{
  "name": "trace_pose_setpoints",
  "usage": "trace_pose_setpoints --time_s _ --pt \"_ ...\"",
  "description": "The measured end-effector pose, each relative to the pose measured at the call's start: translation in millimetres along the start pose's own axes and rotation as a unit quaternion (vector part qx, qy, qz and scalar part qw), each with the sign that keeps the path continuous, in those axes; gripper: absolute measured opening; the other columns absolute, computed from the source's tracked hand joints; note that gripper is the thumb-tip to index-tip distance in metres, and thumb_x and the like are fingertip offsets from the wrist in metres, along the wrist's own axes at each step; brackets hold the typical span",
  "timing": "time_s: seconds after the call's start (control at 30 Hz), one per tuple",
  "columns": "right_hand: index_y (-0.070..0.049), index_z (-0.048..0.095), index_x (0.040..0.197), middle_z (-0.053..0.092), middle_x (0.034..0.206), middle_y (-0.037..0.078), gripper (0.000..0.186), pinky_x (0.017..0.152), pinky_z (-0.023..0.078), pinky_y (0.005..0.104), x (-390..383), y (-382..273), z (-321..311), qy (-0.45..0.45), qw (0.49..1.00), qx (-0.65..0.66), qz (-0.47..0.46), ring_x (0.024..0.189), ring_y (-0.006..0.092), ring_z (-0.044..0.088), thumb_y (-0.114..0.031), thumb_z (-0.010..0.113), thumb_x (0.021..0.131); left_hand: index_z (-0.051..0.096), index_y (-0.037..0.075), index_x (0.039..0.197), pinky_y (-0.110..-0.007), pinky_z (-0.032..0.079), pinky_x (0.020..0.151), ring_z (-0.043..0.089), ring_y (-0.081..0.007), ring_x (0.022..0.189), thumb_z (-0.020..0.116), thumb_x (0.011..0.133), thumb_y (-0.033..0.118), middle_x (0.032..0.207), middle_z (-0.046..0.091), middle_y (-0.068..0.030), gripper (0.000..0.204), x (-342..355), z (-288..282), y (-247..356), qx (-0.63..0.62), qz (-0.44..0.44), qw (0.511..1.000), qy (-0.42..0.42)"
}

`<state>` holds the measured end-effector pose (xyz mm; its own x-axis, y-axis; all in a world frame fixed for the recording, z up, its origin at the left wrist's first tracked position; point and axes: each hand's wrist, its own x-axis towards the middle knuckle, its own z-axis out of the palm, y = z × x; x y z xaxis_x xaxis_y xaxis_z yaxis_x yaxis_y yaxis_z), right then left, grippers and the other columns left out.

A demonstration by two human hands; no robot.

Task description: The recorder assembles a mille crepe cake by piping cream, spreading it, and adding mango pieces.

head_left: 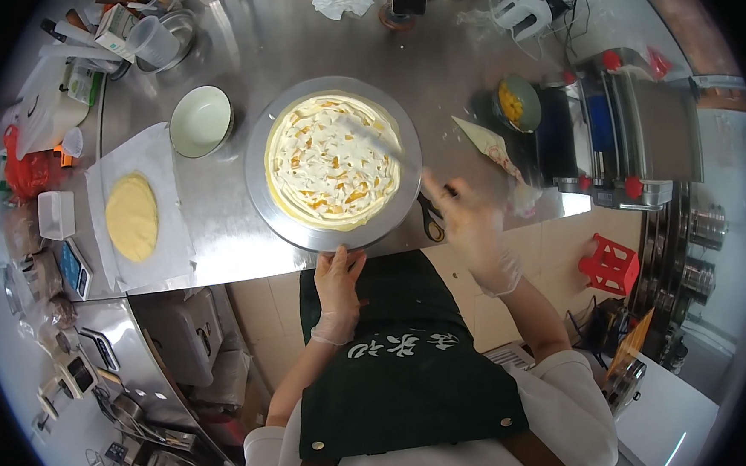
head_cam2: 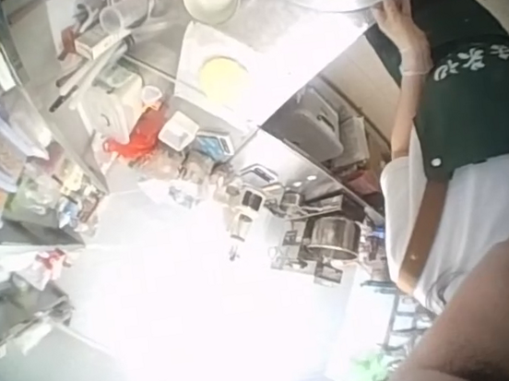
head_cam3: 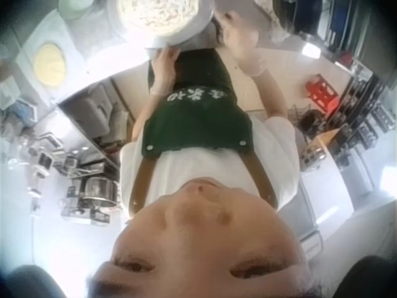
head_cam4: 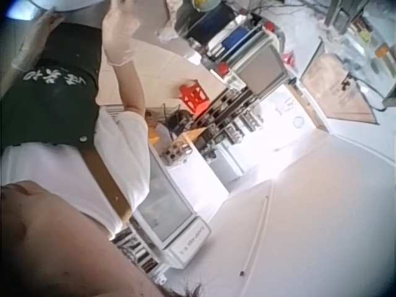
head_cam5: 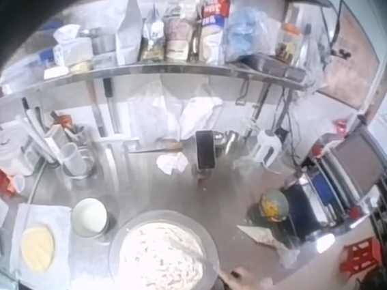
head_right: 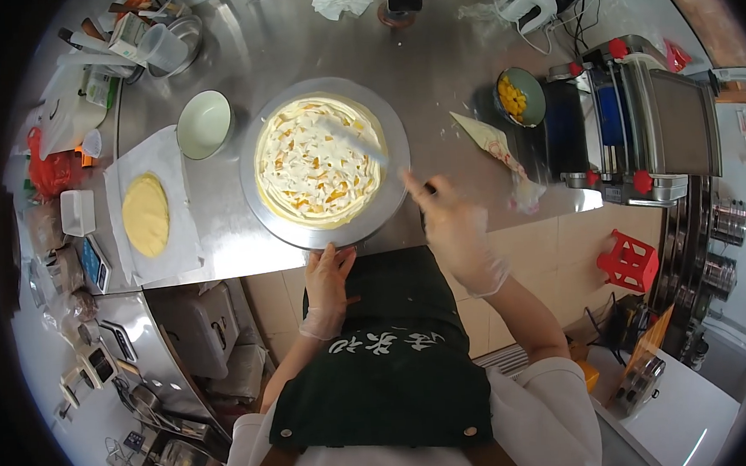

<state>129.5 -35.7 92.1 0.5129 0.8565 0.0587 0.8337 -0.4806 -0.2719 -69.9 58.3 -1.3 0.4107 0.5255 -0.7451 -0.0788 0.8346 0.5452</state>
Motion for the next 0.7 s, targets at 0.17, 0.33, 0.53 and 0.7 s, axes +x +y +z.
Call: trace_pose_setpoints --time_s 0.17,0.33,0.53,0.7 --pt "-0.024 0.055 0.132 0.056 0.095 0.005 0.06 0.058 0.052 0.0349 12.4 -6.7 1.8 -0.014 0.999 -0.009 -0.035 0.068 0.0239 0.061 0.0 0.058 0.076 0.047 0.004 0.119 -0.038 0.05 0.091 0.059 -0.0197 0.096 0.048 0.099 0.013 0.11 0.056 -0.0082 0.022 0.5 1.0 -1.6 -0.005 0.002 1.0 0.007" --pt "-0.023 0.057 0.13 0.056 0.094 0.003 0.061 0.061 0.052 0.034 29.7 4.3 -2.8 0.025 0.996 -0.077 -0.046 0.077 0.0215 0.061 -0.001 0.059 0.074 0.048 0.005 0.118 -0.038 0.049 0.091 0.059 -0.0184 0.093 0.048 0.099 0.013 0.108 0.058 -0.007 0.021 0.3 0.3 -1.8 -0.012 0.012 1.0 0.018" --pt "-0.023 0.056 0.131 0.054 0.091 0.003 0.062 0.062 0.051 0.0336 41.6 4.5 -5.3 0.022 0.994 -0.077 -0.069 0.079 0.0205 0.059 -0.001 0.059 0.073 0.05 0.005 0.114 -0.038 0.049 0.091 0.059 -0.0174 0.092 0.049 0.099 0.015 0.107 0.058 -0.0067 0.018 0.4 -2.0 1.5 -0.007 0.019 1.0 0.023" --pt "-0.024 0.056 0.131 0.054 0.091 0.004 0.056 0.06 0.051 0.0349 45.3 9.7 -3.4 0.015 0.993 -0.086 -0.076 0.072 0.0224 0.06 -0.002 0.056 0.08 0.049 0.003 0.113 -0.036 0.051 0.088 0.059 -0.0165 0.09 0.048 0.098 0.011 0.106 0.057 -0.008 0.017 -0.9 -4.0 5.6 -0.003 0.031 0.999 0.035"
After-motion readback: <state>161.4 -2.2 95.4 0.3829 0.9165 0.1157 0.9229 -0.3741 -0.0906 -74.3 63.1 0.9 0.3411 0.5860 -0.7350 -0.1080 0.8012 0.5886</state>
